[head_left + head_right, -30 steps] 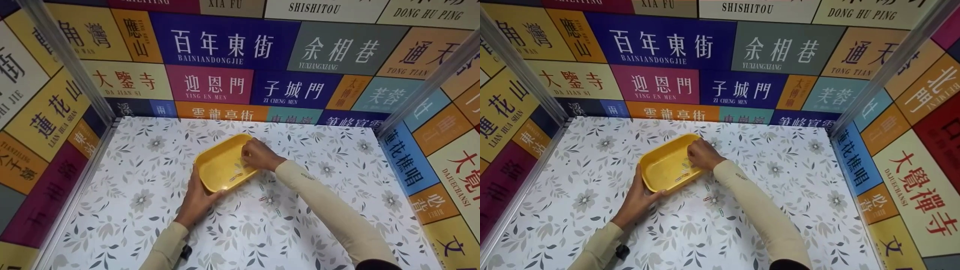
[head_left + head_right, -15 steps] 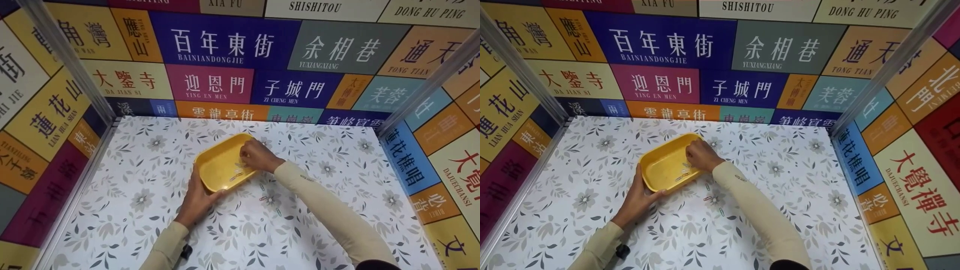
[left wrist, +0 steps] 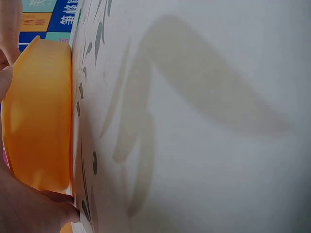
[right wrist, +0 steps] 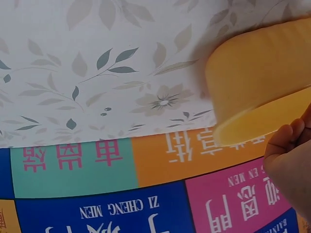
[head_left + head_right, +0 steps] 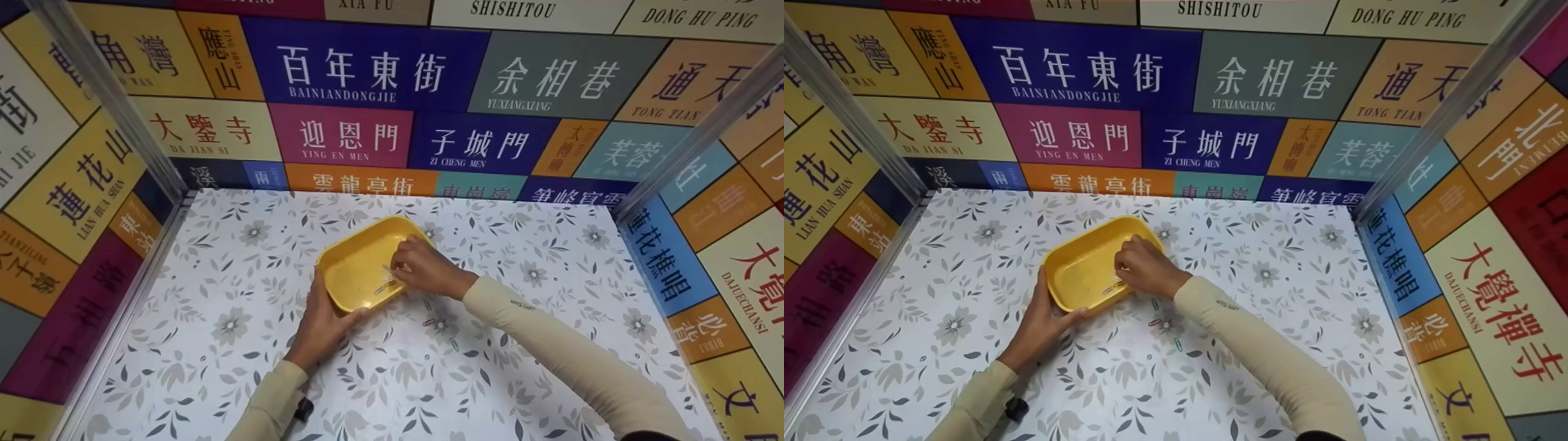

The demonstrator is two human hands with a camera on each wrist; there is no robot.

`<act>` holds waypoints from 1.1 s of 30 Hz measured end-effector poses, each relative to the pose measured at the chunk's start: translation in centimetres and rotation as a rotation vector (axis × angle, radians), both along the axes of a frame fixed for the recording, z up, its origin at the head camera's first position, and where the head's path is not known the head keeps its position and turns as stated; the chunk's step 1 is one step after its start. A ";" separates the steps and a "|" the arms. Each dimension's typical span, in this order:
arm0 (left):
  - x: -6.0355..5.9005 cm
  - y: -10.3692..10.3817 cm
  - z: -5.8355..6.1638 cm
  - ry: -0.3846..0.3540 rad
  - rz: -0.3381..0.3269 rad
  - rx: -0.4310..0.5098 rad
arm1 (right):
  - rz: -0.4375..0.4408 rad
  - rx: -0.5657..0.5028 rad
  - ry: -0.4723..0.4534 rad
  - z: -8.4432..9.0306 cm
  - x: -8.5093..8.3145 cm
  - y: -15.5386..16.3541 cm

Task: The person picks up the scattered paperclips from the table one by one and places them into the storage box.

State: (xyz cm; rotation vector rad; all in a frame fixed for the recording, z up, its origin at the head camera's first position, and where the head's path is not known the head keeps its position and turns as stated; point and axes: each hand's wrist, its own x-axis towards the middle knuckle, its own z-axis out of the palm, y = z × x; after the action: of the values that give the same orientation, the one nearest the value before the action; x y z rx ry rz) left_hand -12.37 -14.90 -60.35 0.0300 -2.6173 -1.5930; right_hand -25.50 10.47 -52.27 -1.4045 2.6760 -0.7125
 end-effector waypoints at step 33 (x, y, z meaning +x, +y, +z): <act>-0.1 0.0 -0.1 -0.020 0.013 -0.005 | -0.059 -0.110 -0.008 -2.8 6.5 5.5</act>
State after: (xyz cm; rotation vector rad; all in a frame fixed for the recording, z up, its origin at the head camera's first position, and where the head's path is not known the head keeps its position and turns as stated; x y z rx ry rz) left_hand -12.46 -14.88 -60.43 0.0625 -2.6312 -1.5900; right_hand -19.04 15.97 -55.02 -1.3472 2.7209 -0.8809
